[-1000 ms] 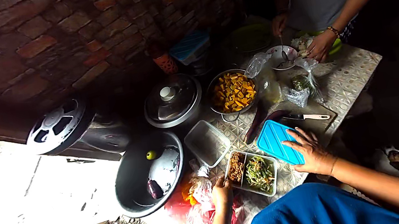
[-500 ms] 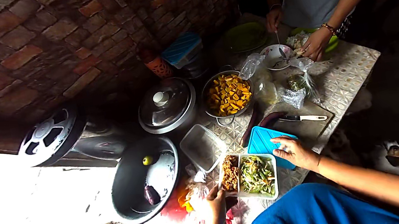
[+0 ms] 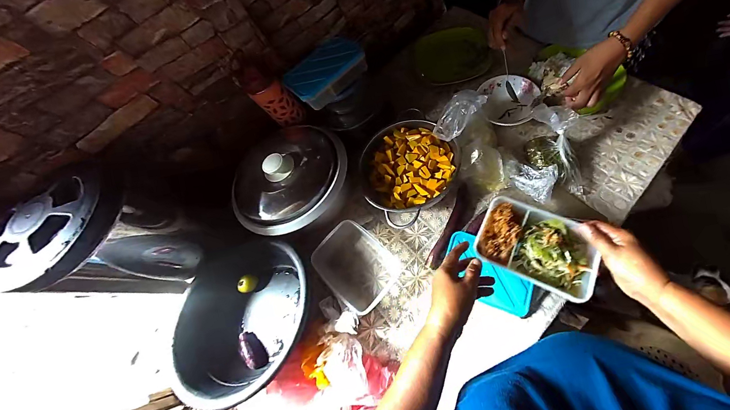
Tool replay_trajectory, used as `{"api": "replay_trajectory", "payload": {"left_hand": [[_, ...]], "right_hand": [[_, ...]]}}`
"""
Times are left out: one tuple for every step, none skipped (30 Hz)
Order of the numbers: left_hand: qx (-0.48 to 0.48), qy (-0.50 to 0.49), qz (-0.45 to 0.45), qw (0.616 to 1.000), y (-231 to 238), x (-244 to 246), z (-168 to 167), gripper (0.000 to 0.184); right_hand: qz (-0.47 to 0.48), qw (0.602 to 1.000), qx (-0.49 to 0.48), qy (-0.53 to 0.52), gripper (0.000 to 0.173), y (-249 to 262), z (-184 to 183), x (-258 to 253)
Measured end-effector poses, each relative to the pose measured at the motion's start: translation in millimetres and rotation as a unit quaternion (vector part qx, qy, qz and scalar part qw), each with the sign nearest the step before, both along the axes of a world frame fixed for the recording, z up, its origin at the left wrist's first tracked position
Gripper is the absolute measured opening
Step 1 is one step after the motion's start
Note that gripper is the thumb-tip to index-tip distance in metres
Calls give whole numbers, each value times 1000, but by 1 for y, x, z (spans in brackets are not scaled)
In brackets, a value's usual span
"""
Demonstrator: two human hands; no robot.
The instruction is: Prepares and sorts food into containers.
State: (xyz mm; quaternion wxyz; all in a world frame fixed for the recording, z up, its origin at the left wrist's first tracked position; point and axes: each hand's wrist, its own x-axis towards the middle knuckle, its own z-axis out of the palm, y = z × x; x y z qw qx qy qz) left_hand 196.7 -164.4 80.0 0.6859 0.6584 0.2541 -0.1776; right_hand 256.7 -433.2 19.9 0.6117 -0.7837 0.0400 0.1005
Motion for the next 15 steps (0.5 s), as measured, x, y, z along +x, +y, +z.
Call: {"api": "replay_trajectory", "payload": {"left_hand": [[12,-14,-35,999,-1,4,-3,51],[26,-22,-61,998,-1,6,-8,52],[32,-24,-70,997,1,6,-14,48],[34,-22,-70,997,4,5,-19,43],[40,-16,-66,997,8,3,-24,39],[49,-11,-61,997,13,0,-27,36],[58,-8,-52,997,20,-4,-31,35],[61,-1,-36,997,26,-9,-33,34],[60,7,-11,998,33,-14,-35,32],[59,15,15,998,40,-19,-36,31],[60,21,39,997,47,-24,-36,30],[62,25,62,996,54,-30,-37,29],[64,30,84,994,60,-35,-37,29],[65,34,108,991,65,-41,-37,29],[65,36,135,988,70,-47,-39,28]], "right_hand": [[-30,999,-15,-1,30,-13,0,8],[-60,998,-29,-3,31,-28,-1,16],[-90,995,-40,0,32,-43,-3,25],[-119,992,-49,4,33,-58,-6,33],[-148,987,-59,5,34,-72,-9,42],[-173,982,-73,3,35,-87,-13,52],[-194,977,-84,3,37,-100,-17,61],[-210,973,-97,6,38,-112,-22,70],[-227,968,-107,9,39,-122,-28,78],[-243,963,-114,13,39,-129,-32,87],[-256,959,-118,19,39,-133,-35,97],[-265,956,-119,25,39,-135,-38,106],[-270,955,-120,35,39,-135,-40,115],[-273,953,-120,49,40,-133,-43,125],[-276,952,-117,66,40,-132,-47,134]]}}
